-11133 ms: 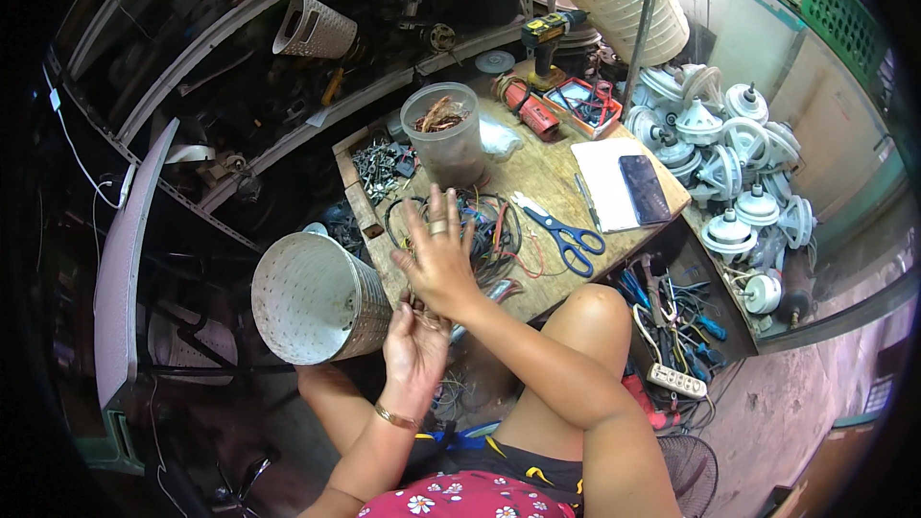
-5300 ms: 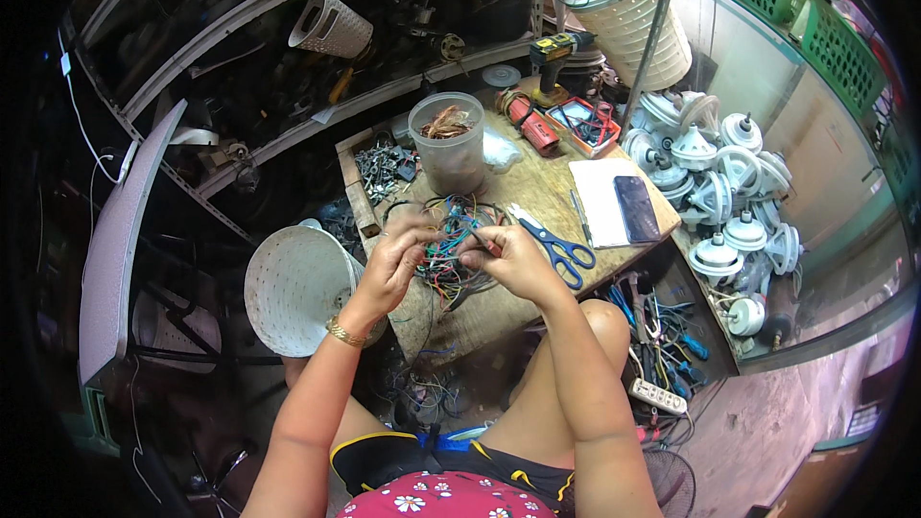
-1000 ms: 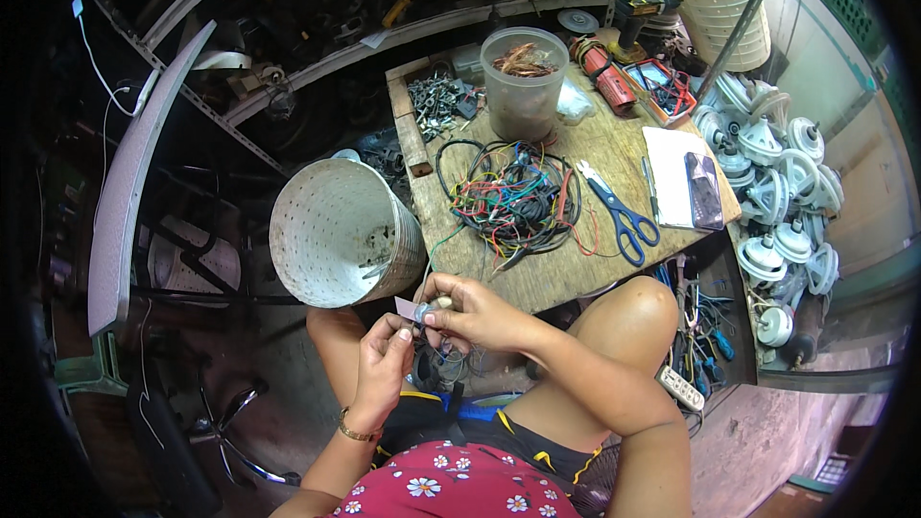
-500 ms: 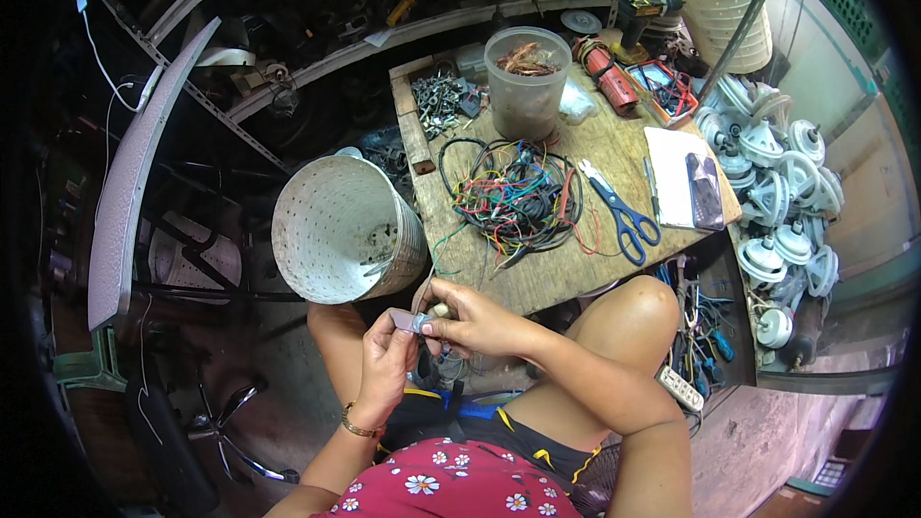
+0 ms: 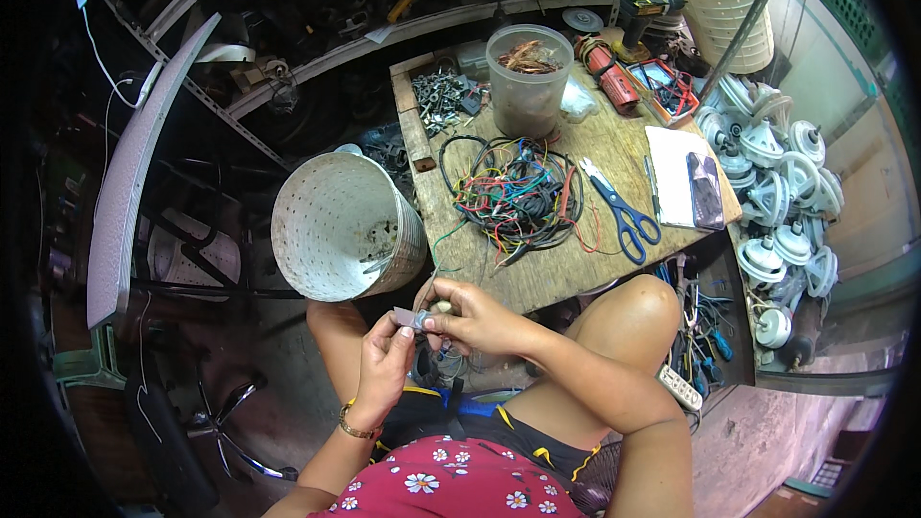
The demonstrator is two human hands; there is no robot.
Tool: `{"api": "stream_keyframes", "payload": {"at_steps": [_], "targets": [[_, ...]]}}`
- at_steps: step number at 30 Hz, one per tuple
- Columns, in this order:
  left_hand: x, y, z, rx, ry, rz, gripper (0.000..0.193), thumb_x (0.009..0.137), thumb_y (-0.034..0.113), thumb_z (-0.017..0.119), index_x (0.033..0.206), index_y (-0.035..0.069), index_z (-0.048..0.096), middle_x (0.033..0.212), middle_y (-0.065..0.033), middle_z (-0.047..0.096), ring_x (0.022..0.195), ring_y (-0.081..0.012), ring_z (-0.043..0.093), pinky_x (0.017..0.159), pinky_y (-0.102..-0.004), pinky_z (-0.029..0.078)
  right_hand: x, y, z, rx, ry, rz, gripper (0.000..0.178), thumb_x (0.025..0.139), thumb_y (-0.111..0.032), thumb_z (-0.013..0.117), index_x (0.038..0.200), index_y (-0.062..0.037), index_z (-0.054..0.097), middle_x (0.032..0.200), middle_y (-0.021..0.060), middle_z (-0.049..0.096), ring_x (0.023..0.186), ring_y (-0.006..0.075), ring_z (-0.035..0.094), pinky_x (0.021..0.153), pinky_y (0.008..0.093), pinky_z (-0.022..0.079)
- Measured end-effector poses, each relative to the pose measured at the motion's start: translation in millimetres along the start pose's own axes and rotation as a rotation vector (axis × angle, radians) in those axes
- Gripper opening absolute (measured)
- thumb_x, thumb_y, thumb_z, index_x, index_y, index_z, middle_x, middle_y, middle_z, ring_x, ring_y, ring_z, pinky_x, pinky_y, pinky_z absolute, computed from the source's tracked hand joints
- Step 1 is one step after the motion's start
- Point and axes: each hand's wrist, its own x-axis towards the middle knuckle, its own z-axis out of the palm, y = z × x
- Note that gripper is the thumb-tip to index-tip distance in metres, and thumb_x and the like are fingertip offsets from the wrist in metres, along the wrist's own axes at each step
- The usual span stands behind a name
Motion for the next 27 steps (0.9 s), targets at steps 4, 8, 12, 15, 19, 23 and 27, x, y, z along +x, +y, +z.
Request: {"api": "stream_keyframes", "payload": {"at_steps": [4,8,12,15,19,23,27], "targets": [[-2.6,-2.9,1.1,-0.018,0.015,0.02,0.015,0.096,0.013,0.048,0.099,0.001,0.056,0.088,-0.002,0.062,0.071,-0.0004,0.048,0.06,-0.0154,0.036,0.1,0.3,-0.6,0.021,0.022,0.001,0.017,0.093,-0.015,0.053,0.105,-0.0036,0.049,0.068,0.0029,0.058,0.047,0.0052,0.045,0.042,0.0195,0.035],[-5.8,-8.5,-3.3,-0.056,0.01,-0.024,0.011,0.095,0.012,0.049,0.096,0.002,0.054,0.084,0.0017,0.057,0.067,-0.0004,0.043,0.058,-0.0161,0.034,0.6,-0.3,-1.1,0.025,0.022,-0.003,0.018,0.092,-0.015,0.055,0.105,-0.0038,0.05,0.069,0.0033,0.059,0.048,0.0056,0.046,0.042,0.0197,0.035],[-8.3,-10.9,-3.6,-0.074,0.012,-0.019,0.01,0.095,0.013,0.05,0.092,0.003,0.052,0.076,0.0058,0.048,0.063,0.0005,0.036,0.054,-0.016,0.029,0.0,-2.2,-2.4,-0.003,0.04,0.015,0.019,0.091,-0.017,0.056,0.105,-0.0038,0.051,0.071,0.0038,0.061,0.05,0.0063,0.047,0.044,0.0204,0.037],[-11.0,-10.1,-3.3,-0.064,0.022,-0.04,0.01,0.095,0.013,0.05,0.092,0.004,0.052,0.073,0.007,0.044,0.062,0.0009,0.034,0.053,-0.0158,0.027,0.4,-2.0,-3.7,-0.004,0.064,0.011,0.015,0.092,-0.014,0.055,0.102,-0.0041,0.051,0.069,0.0035,0.06,0.048,0.0063,0.046,0.042,0.0204,0.035],[-14.0,-11.5,-4.0,-0.051,0.03,-0.057,0.01,0.095,0.013,0.05,0.092,0.003,0.052,0.071,0.0074,0.042,0.06,0.0009,0.033,0.051,-0.0162,0.025,0.5,1.7,-5.8,0.014,0.062,-0.004,0.014,0.092,-0.012,0.054,0.102,-0.0041,0.05,0.069,0.0044,0.061,0.046,0.0065,0.046,0.04,0.0203,0.034],[-18.5,-10.2,-8.8,-0.039,0.006,-0.076,0.011,0.095,0.014,0.05,0.093,0.003,0.052,0.069,0.0077,0.042,0.058,0.0004,0.033,0.05,-0.017,0.025,-0.9,-0.9,-7.4,0.006,0.059,0.019,0.018,0.091,-0.017,0.056,0.103,-0.004,0.051,0.071,0.005,0.062,0.049,0.0074,0.049,0.043,0.0207,0.038],[-22.9,-10.6,-11.3,-0.022,0.002,-0.077,0.012,0.095,0.014,0.05,0.093,0.003,0.052,0.068,0.0078,0.041,0.057,0.0,0.033,0.049,-0.0172,0.025,-1.5,-5.3,-6.8,0.017,0.062,0.02,0.014,0.092,-0.013,0.054,0.102,-0.0037,0.049,0.07,0.0055,0.062,0.049,0.0075,0.049,0.042,0.0205,0.036]]}}
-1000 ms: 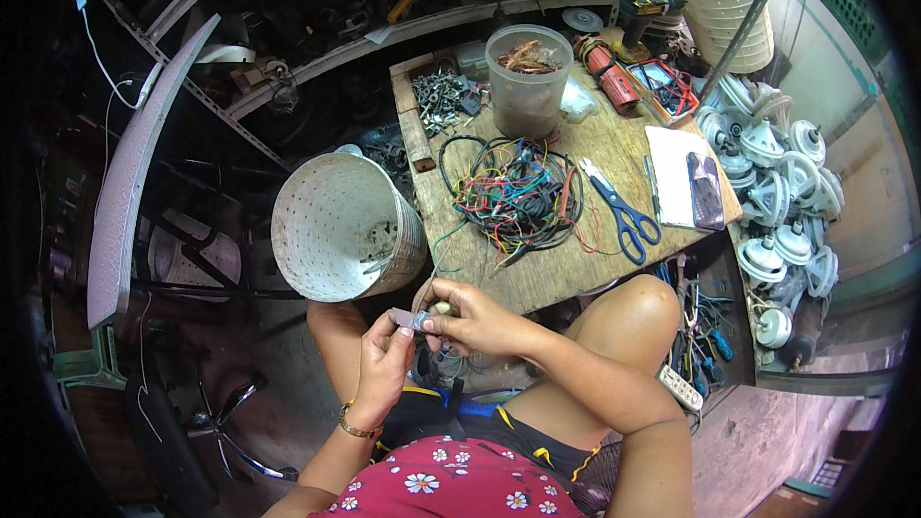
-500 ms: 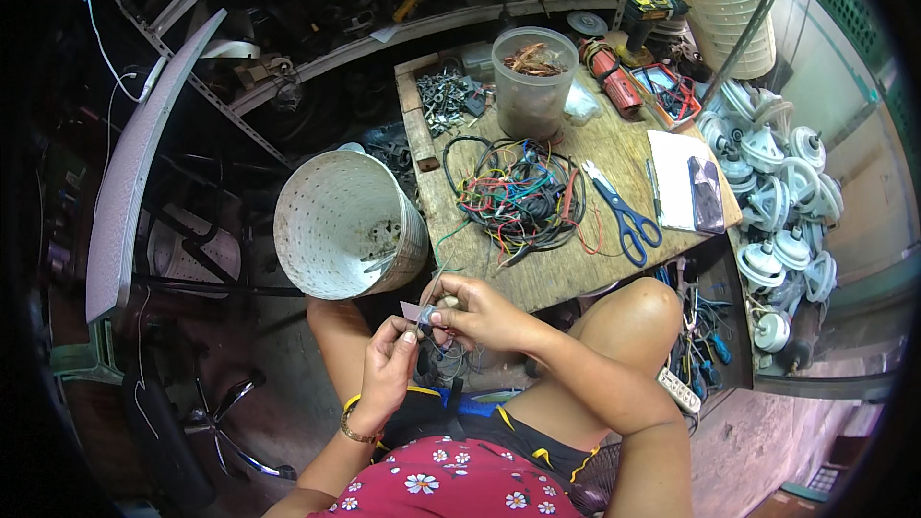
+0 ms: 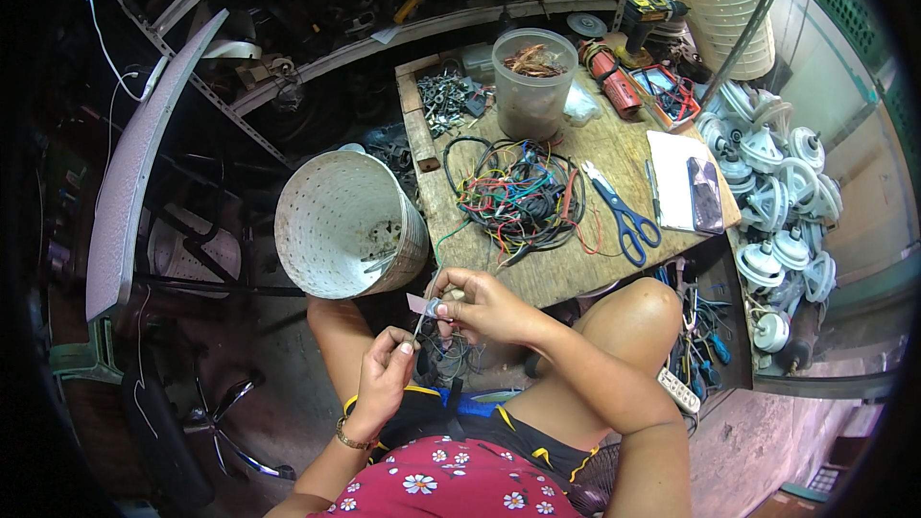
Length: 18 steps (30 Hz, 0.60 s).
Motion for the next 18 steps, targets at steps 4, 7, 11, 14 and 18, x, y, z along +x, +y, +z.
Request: {"api": "stream_keyframes", "payload": {"at_steps": [4,7,11,14,18], "targets": [[-4.5,1.4,-0.9,0.023,0.013,-0.005,0.012,0.095,0.014,0.05,0.093,0.003,0.052,0.068,0.0075,0.042,0.058,-0.0001,0.033,0.05,-0.0171,0.025,0.6,1.5,-0.8,-0.018,-0.015,-0.007,0.014,0.092,-0.013,0.053,0.102,-0.0037,0.05,0.071,0.0054,0.062,0.051,0.0079,0.052,0.043,0.0207,0.038],[-7.1,1.7,-4.8,0.029,-0.004,-0.014,0.012,0.095,0.014,0.05,0.092,0.003,0.052,0.069,0.0071,0.042,0.059,-0.0001,0.034,0.051,-0.017,0.026,0.0,0.5,-0.6,-0.009,0.025,0.018,0.014,0.092,-0.013,0.054,0.102,-0.0036,0.05,0.071,0.0054,0.062,0.051,0.0079,0.052,0.043,0.0206,0.038],[-8.9,-1.3,-4.7,0.072,0.0,0.031,0.015,0.095,0.017,0.049,0.09,0.003,0.05,0.06,0.0081,0.037,0.049,-0.0001,0.029,0.043,-0.0174,0.021,1.0,3.0,-2.6,0.001,0.012,0.017,0.014,0.092,-0.012,0.053,0.103,-0.0037,0.051,0.071,0.0056,0.062,0.05,0.0077,0.051,0.043,0.0206,0.039],[-12.3,-0.1,-6.1,0.073,0.002,0.02,0.015,0.095,0.017,0.049,0.09,0.002,0.05,0.059,0.0083,0.036,0.049,0.0,0.028,0.043,-0.0176,0.021,2.2,4.9,-4.8,0.025,0.04,0.004,0.014,0.092,-0.011,0.053,0.104,-0.0037,0.051,0.07,0.0059,0.062,0.049,0.0074,0.05,0.043,0.0206,0.039],[-16.7,-1.2,-8.9,0.093,0.005,0.023,0.015,0.095,0.016,0.048,0.092,0.002,0.05,0.059,0.0083,0.036,0.048,0.0001,0.028,0.043,-0.0177,0.021,1.3,0.9,-8.6,0.031,0.068,0.011,0.014,0.092,-0.01,0.052,0.105,-0.0035,0.051,0.071,0.0057,0.063,0.048,0.0071,0.049,0.043,0.0207,0.039]]}}
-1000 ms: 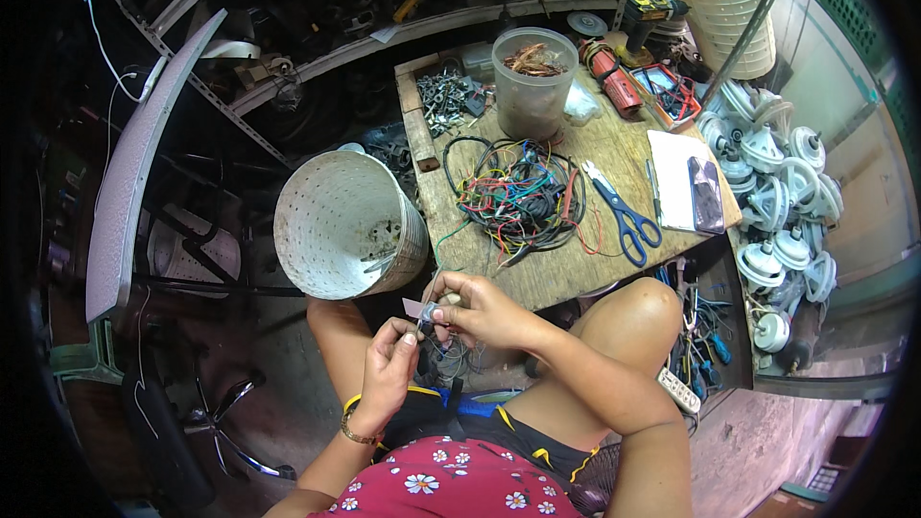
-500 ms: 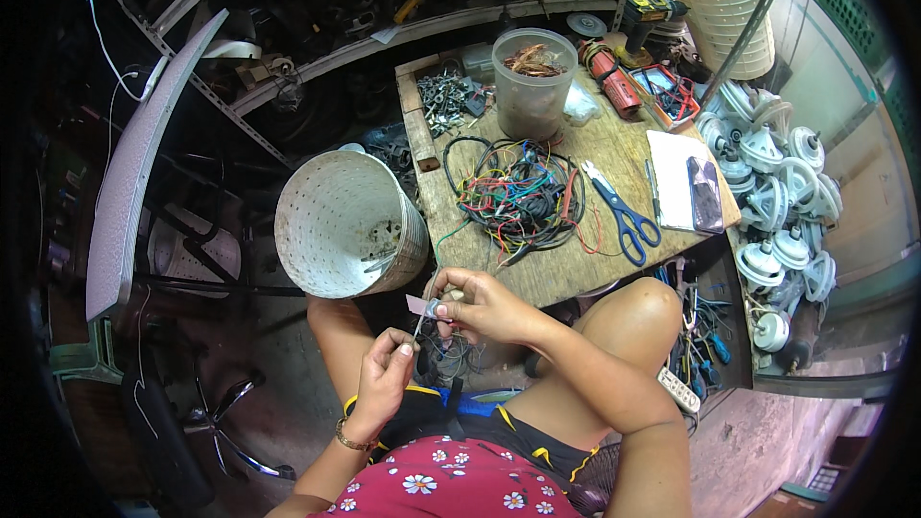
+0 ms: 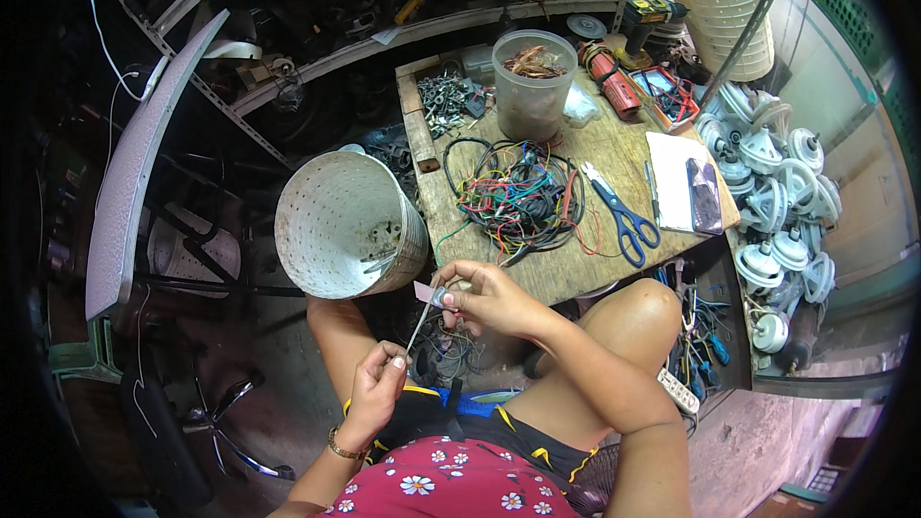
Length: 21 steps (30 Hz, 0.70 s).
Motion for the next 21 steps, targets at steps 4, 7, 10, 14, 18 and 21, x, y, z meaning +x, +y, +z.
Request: {"api": "stream_keyframes", "payload": {"at_steps": [4,7,10,14,18,21], "targets": [[-2.4,2.2,-0.9,0.02,0.009,0.008,0.014,0.095,0.016,0.048,0.092,0.002,0.049,0.059,0.0084,0.036,0.049,0.0003,0.029,0.043,-0.0176,0.021,-0.8,-2.5,-0.2,-0.033,0.003,-0.002,0.014,0.092,-0.01,0.052,0.104,-0.0034,0.052,0.071,0.0055,0.063,0.048,0.0069,0.049,0.044,0.0206,0.039],[-4.5,0.8,-2.8,0.046,0.008,0.022,0.014,0.095,0.016,0.049,0.092,0.002,0.049,0.059,0.0084,0.036,0.049,0.0003,0.029,0.043,-0.0175,0.021,-1.7,-4.1,0.4,-0.026,0.009,0.003,0.015,0.091,-0.011,0.053,0.105,-0.0034,0.053,0.071,0.0059,0.063,0.049,0.007,0.05,0.044,0.0204,0.039],[-10.0,-0.9,-7.6,0.033,0.027,-0.051,0.012,0.094,0.013,0.05,0.092,0.001,0.054,0.079,0.002,0.052,0.07,-0.0026,0.043,0.062,-0.0184,0.036,-1.6,-1.7,-8.0,-0.003,0.002,-0.026,0.022,0.091,-0.017,0.058,0.106,-0.0033,0.053,0.071,0.0059,0.063,0.048,0.0069,0.052,0.043,0.0197,0.041],[-19.3,-12.7,-15.9,0.058,0.049,-0.073,0.013,0.094,0.014,0.05,0.092,0.002,0.053,0.073,0.0033,0.049,0.064,-0.0018,0.041,0.056,-0.0174,0.033,-5.7,-19.2,-30.7,0.158,0.217,-0.143,0.022,0.091,-0.017,0.058,0.108,-0.0061,0.051,0.068,0.0052,0.058,0.047,0.0078,0.052,0.043,0.019,0.042],[-19.0,-9.4,-15.6,-0.069,0.074,-0.088,0.015,0.095,0.017,0.049,0.092,0.003,0.051,0.064,0.006,0.042,0.054,-0.001,0.034,0.047,-0.0173,0.027,-6.3,-14.5,-30.1,0.114,0.195,-0.188,0.036,0.089,-0.028,0.06,0.114,-0.0055,0.048,0.065,0.0032,0.053,0.052,0.0085,0.05,0.05,0.0199,0.039],[-16.1,-6.7,-13.4,-0.122,0.078,-0.025,0.015,0.096,0.018,0.049,0.092,0.003,0.05,0.061,0.0071,0.038,0.05,-0.001,0.031,0.045,-0.0178,0.024,-8.0,-9.0,-15.0,0.054,0.073,-0.08,0.044,0.09,-0.031,0.057,0.122,-0.0041,0.044,0.064,0.0,0.047,0.056,0.0077,0.044,0.055,0.021,0.036]]}}
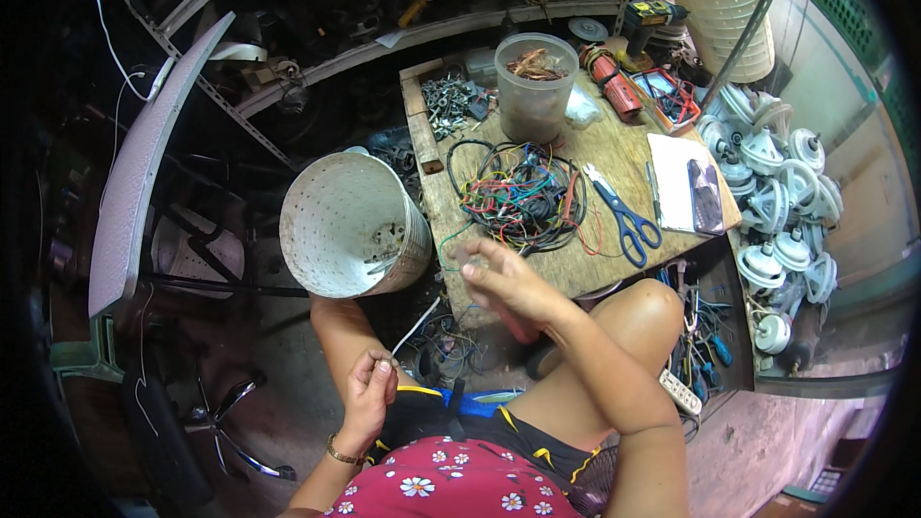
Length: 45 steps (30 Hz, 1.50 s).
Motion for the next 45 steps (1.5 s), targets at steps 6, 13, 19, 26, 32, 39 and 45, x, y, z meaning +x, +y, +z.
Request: {"api": "stream_keyframes", "payload": {"at_steps": [6,13,19,26,32,39,45], "targets": [[3.3,-0.5,10.3,-0.047,-0.028,0.141,0.013,0.096,0.016,0.048,0.094,0.004,0.049,0.062,0.0064,0.036,0.051,-0.0012,0.03,0.046,-0.0179,0.024,-1.5,21.4,17.9,0.07,-0.15,0.143,0.039,0.096,-0.028,0.048,0.124,-0.0021,0.041,0.066,0.0006,0.047,0.06,0.0082,0.045,0.055,0.0217,0.037],[16.7,-5.3,2.0,0.18,-0.256,0.158,0.029,0.094,0.018,0.05,0.116,-0.001,0.047,0.096,-0.0096,0.058,0.09,-0.0146,0.055,0.081,-0.0243,0.042,-2.0,21.6,23.2,-0.095,-0.139,0.08,0.015,0.095,-0.021,0.051,0.1,-0.0074,0.046,0.071,-0.0009,0.054,0.06,0.0059,0.045,0.054,0.0209,0.035],[45.0,15.8,36.4,0.073,-0.156,0.13,0.026,0.093,0.022,0.052,0.105,-0.001,0.05,0.089,-0.0064,0.058,0.081,-0.0115,0.056,0.075,-0.0254,0.045,-2.7,24.0,32.4,-0.24,-0.077,-0.132,0.009,0.091,-0.007,0.053,0.094,0.0007,0.048,0.071,0.0033,0.052,0.061,0.0084,0.05,0.056,0.0263,0.043],[47.4,15.7,53.2,0.132,-0.008,0.143,0.006,0.091,0.006,0.054,0.091,0.001,0.051,0.068,0.0035,0.05,0.058,-0.0003,0.04,0.05,-0.0161,0.032,-3.8,28.3,24.7,-0.291,-0.039,-0.229,0.012,0.09,-0.008,0.055,0.096,0.0011,0.05,0.066,0.0044,0.055,0.059,0.009,0.053,0.056,0.0271,0.043],[47.9,10.9,51.5,0.271,0.024,0.31,0.007,0.09,0.005,0.054,0.093,-0.001,0.052,0.07,0.0006,0.055,0.061,-0.0019,0.046,0.054,-0.017,0.037,-7.6,21.8,26.8,-0.341,-0.062,-0.223,0.011,0.09,-0.007,0.055,0.096,0.0012,0.052,0.065,0.0047,0.056,0.059,0.0091,0.053,0.055,0.0275,0.043],[49.7,11.1,59.2,0.181,-0.018,0.304,0.01,0.092,0.007,0.052,0.097,-0.001,0.052,0.083,-0.0054,0.062,0.075,-0.0076,0.059,0.07,-0.0193,0.045,-10.7,14.7,30.4,-0.241,-0.077,-0.196,0.011,0.09,-0.008,0.054,0.097,0.0004,0.05,0.066,0.0026,0.052,0.06,0.0086,0.051,0.055,0.0265,0.042],[48.2,12.5,59.7,0.239,0.017,0.359,0.008,0.092,0.007,0.054,0.093,-0.001,0.053,0.082,-0.005,0.061,0.074,-0.0084,0.059,0.069,-0.0206,0.047,-11.6,14.9,29.7,-0.269,-0.087,-0.185,0.012,0.09,-0.008,0.055,0.096,0.0001,0.05,0.066,0.0028,0.053,0.06,0.0088,0.051,0.055,0.0268,0.042]]}}
